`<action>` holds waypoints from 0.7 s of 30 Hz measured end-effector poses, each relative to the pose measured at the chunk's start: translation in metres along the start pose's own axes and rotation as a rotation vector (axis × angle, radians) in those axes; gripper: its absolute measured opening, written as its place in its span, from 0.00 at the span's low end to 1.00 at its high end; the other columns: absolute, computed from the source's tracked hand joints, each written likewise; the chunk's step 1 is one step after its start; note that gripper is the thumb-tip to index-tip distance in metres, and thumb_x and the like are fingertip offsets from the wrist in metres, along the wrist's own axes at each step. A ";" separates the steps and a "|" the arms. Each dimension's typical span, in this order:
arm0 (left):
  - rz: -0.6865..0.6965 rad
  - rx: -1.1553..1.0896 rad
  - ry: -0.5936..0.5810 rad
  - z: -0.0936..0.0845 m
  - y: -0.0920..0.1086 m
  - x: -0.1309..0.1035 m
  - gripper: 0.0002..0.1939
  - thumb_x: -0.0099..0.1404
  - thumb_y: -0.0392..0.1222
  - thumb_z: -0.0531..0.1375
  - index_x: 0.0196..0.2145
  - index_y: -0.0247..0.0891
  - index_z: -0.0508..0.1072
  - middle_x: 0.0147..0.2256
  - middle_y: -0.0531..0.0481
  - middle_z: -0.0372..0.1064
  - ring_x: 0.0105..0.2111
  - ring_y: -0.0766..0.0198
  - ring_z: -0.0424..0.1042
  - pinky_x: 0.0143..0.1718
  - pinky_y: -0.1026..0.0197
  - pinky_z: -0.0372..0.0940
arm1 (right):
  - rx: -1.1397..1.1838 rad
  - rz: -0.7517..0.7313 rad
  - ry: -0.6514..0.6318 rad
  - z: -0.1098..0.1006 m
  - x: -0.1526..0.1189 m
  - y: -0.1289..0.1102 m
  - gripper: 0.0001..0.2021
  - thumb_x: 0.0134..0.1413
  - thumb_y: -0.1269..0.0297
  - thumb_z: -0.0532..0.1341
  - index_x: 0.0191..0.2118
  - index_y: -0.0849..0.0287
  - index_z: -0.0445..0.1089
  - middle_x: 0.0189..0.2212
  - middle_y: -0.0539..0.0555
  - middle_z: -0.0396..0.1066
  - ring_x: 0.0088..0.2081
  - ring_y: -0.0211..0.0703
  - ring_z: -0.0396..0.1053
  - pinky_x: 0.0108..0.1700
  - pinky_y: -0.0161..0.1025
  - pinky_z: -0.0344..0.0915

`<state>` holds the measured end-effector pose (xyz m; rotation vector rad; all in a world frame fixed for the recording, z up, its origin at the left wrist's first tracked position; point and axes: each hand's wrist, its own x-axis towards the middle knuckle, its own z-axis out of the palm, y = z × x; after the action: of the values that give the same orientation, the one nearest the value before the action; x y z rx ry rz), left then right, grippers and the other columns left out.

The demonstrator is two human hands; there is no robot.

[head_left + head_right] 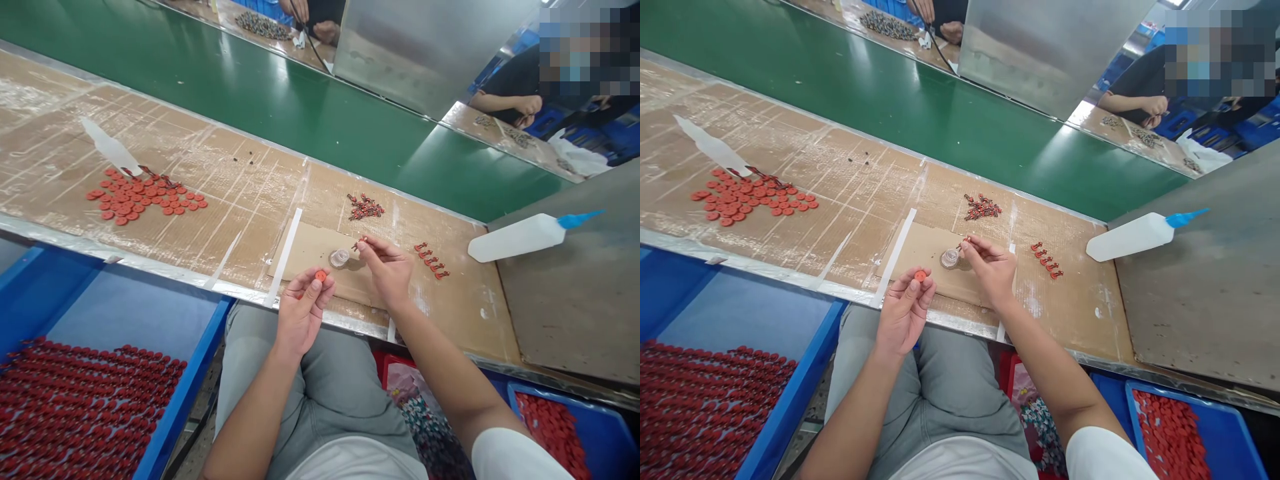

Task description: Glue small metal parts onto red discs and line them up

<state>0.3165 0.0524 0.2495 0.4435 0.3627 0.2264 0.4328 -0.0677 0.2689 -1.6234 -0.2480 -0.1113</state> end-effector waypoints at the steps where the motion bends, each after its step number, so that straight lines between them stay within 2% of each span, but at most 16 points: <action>1: 0.001 0.005 -0.001 0.000 0.000 0.000 0.10 0.56 0.35 0.67 0.38 0.37 0.77 0.41 0.49 0.77 0.36 0.71 0.77 0.45 0.67 0.70 | 0.087 0.083 -0.001 0.000 0.000 -0.005 0.11 0.43 0.61 0.70 0.36 0.55 0.77 0.31 0.50 0.78 0.27 0.36 0.72 0.33 0.37 0.72; 5: -0.008 0.018 -0.021 0.003 -0.002 -0.003 0.10 0.56 0.35 0.67 0.38 0.38 0.77 0.40 0.51 0.77 0.36 0.71 0.77 0.45 0.67 0.71 | 0.347 0.355 -0.087 -0.004 -0.007 -0.025 0.08 0.43 0.62 0.70 0.33 0.55 0.76 0.30 0.48 0.76 0.25 0.31 0.70 0.30 0.31 0.71; 10: -0.015 0.046 -0.027 0.006 -0.003 -0.008 0.10 0.56 0.37 0.67 0.37 0.40 0.77 0.37 0.51 0.77 0.37 0.68 0.77 0.41 0.66 0.72 | 0.476 0.570 -0.161 -0.006 -0.022 -0.043 0.08 0.45 0.60 0.69 0.33 0.54 0.75 0.30 0.47 0.77 0.29 0.33 0.74 0.30 0.28 0.71; 16: -0.012 0.067 -0.037 0.006 -0.003 -0.011 0.10 0.56 0.40 0.67 0.37 0.40 0.78 0.37 0.49 0.78 0.36 0.66 0.78 0.39 0.65 0.73 | 0.609 0.692 -0.214 -0.004 -0.034 -0.049 0.07 0.44 0.62 0.70 0.33 0.54 0.76 0.30 0.46 0.78 0.31 0.33 0.76 0.32 0.26 0.72; 21: -0.013 0.046 -0.072 0.006 -0.002 -0.012 0.09 0.56 0.40 0.67 0.37 0.41 0.79 0.37 0.49 0.79 0.35 0.66 0.78 0.39 0.66 0.73 | 0.687 0.766 -0.252 -0.001 -0.039 -0.054 0.07 0.44 0.63 0.70 0.32 0.55 0.76 0.29 0.46 0.78 0.29 0.33 0.75 0.32 0.26 0.73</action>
<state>0.3080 0.0448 0.2578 0.4934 0.3010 0.1889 0.3826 -0.0698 0.3124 -0.9499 0.1504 0.6981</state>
